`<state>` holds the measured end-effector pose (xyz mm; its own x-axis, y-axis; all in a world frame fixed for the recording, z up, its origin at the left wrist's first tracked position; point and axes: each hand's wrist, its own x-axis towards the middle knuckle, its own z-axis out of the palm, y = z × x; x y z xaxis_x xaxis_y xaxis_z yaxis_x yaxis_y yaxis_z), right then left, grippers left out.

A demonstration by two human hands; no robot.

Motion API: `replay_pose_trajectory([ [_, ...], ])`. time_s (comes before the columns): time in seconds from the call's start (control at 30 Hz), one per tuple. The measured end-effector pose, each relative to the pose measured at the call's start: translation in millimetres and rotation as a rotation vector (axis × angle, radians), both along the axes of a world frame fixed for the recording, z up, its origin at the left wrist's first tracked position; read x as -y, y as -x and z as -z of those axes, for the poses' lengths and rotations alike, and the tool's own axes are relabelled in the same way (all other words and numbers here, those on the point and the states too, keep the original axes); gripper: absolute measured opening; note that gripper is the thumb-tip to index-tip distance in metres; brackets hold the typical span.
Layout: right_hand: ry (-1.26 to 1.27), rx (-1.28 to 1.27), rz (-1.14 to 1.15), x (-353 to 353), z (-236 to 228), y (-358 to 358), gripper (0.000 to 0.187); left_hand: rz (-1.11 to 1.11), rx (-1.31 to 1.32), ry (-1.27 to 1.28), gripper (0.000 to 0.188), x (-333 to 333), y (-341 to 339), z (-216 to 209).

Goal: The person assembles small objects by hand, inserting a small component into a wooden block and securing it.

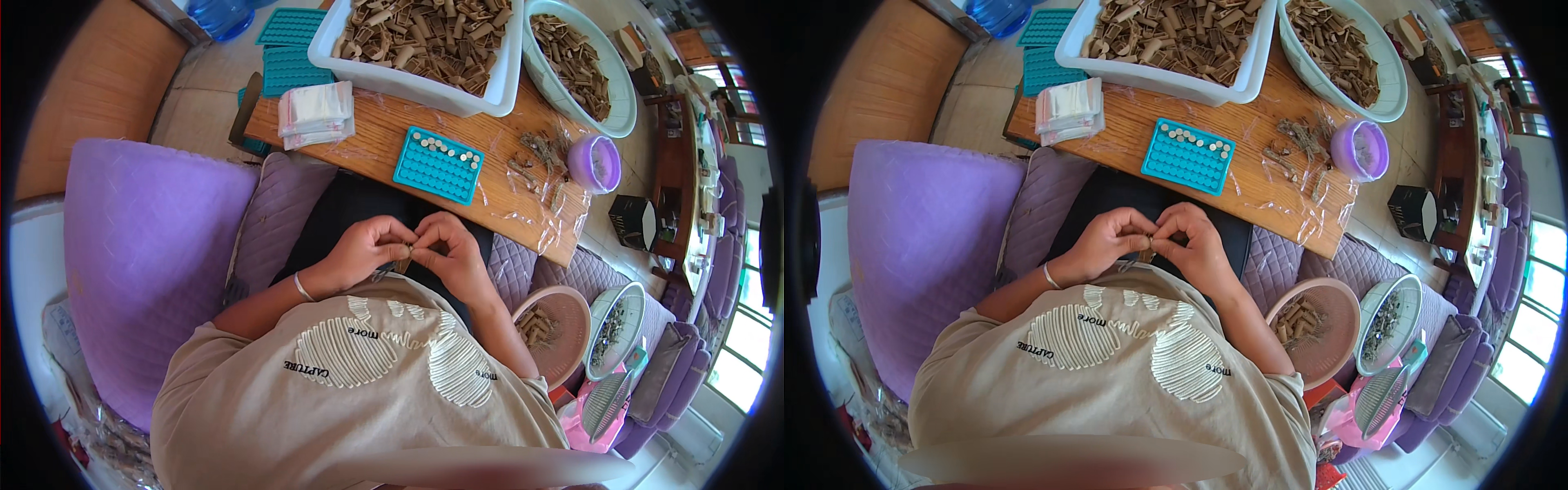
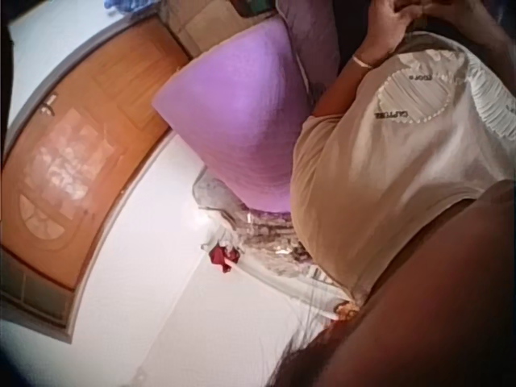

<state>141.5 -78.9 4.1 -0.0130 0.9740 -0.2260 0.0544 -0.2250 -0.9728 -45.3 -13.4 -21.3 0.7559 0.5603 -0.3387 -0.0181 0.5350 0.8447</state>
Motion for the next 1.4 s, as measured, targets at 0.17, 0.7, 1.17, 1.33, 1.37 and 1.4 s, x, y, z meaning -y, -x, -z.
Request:
replay_pose_trajectory([
  [0.17, 0.060, -0.213, 0.103, 17.2, 9.4, 4.7, 0.015, 0.118, -0.012, -0.006, 0.014, 3.2, 3.1, 4.8],
  [0.7, 0.299, -0.616, 0.364, 69.4, 25.6, 19.0, 0.041, 0.305, 0.042, -0.024, 0.017, 24.5, -1.2, 17.3],
  [1.17, -0.049, 1.419, 0.212, -208.5, -52.4, -328.0, 0.019, -0.200, 0.084, 0.232, 0.014, -41.5, -44.1, -12.0],
  [1.33, 0.090, 1.584, -0.215, -240.9, -7.8, -347.3, 0.028, -0.321, 0.126, 0.310, 0.017, -57.5, -46.2, -13.4],
  [1.37, 0.121, 1.606, -0.233, -240.4, -4.9, -342.1, 0.029, -0.332, 0.142, 0.298, 0.017, -60.6, -45.0, -12.0],
  [1.4, 0.108, 1.598, -0.179, -240.2, -6.5, -340.0, 0.035, -0.341, 0.158, 0.286, 0.018, -64.4, -44.2, -10.4],
])
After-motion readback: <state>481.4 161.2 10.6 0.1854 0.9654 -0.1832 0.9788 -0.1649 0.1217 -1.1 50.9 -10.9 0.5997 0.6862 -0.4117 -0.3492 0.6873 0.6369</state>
